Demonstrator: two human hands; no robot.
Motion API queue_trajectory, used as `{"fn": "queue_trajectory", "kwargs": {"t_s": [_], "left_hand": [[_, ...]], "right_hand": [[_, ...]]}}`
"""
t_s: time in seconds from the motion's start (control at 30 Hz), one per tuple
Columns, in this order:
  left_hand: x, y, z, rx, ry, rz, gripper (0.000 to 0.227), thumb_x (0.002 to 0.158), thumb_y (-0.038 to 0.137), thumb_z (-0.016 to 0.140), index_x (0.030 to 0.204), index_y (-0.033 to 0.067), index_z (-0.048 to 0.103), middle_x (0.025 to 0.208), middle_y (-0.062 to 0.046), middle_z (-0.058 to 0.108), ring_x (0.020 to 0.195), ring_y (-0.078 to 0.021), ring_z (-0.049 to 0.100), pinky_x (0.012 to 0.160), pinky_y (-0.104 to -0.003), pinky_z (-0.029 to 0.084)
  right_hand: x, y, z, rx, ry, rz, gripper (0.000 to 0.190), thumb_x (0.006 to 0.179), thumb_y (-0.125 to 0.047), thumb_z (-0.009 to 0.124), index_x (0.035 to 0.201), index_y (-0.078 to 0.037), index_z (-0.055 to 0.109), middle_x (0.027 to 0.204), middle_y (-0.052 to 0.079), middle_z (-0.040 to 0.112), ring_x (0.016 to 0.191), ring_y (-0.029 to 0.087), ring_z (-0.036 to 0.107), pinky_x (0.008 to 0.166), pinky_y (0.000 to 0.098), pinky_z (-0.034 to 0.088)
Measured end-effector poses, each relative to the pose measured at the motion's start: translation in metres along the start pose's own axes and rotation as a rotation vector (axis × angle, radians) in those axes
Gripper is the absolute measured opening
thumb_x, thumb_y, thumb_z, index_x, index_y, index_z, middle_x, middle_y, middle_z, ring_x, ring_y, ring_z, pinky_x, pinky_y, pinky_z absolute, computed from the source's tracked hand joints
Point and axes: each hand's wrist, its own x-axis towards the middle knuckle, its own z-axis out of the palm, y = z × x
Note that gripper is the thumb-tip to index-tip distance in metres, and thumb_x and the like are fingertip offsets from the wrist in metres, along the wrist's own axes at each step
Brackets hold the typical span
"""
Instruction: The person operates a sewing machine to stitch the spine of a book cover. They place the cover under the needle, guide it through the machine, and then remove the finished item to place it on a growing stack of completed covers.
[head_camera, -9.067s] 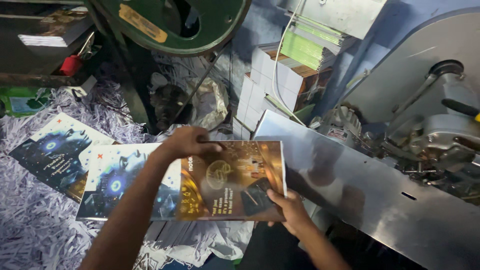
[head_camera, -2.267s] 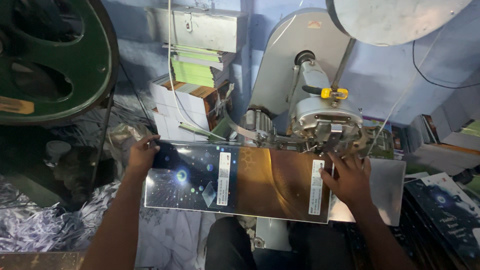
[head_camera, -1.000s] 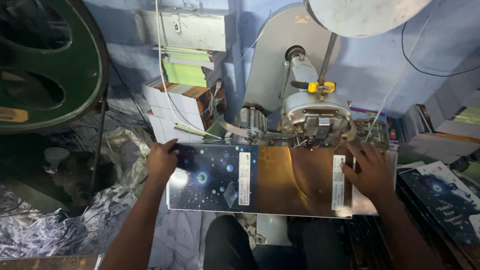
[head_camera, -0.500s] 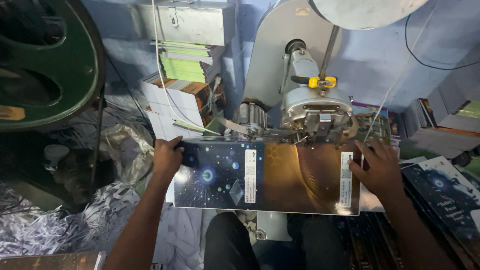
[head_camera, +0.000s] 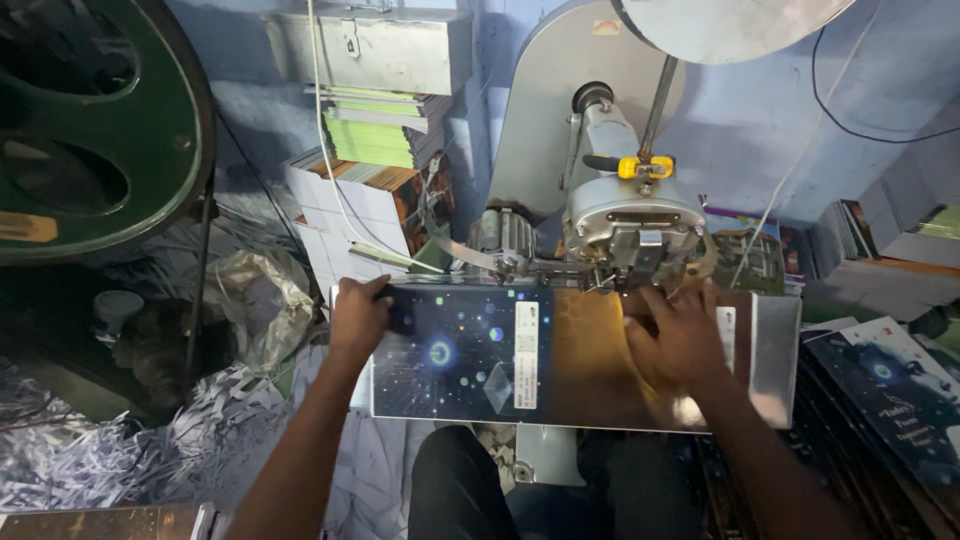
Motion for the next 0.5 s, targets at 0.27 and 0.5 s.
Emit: {"fn": "queue_trajectory", "kwargs": {"t_s": [0.27, 0.5], "left_hand": [[-0.004, 0.038, -0.005, -0.089, -0.117, -0.136, 0.04, 0.086, 0.016, 0.072, 0.126, 0.019, 0.073, 0.111, -0.02, 0.058, 0.093, -0.0378, 0.067, 0.084, -0.045, 0.056], [-0.007, 0.06, -0.003, -0.115, -0.189, -0.143, 0.039, 0.086, 0.014, 0.071, 0.126, 0.0155, 0.072, 0.114, -0.022, 0.057, 0.095, -0.0394, 0.067, 0.083, -0.045, 0.058]], "right_hand": [[-0.004, -0.004, -0.006, 0.05, 0.08, 0.043, 0.067, 0.088, -0.054, 0.06, 0.141, -0.013, 0.062, 0.132, 0.026, 0.06, 0.141, 0.041, 0.045, 0.129, 0.0559, 0.008], [-0.009, 0.022, 0.004, 0.051, 0.16, -0.002, 0.065, 0.086, -0.051, 0.063, 0.136, -0.008, 0.063, 0.14, 0.021, 0.056, 0.14, 0.037, 0.046, 0.126, 0.0589, 0.012]]}}
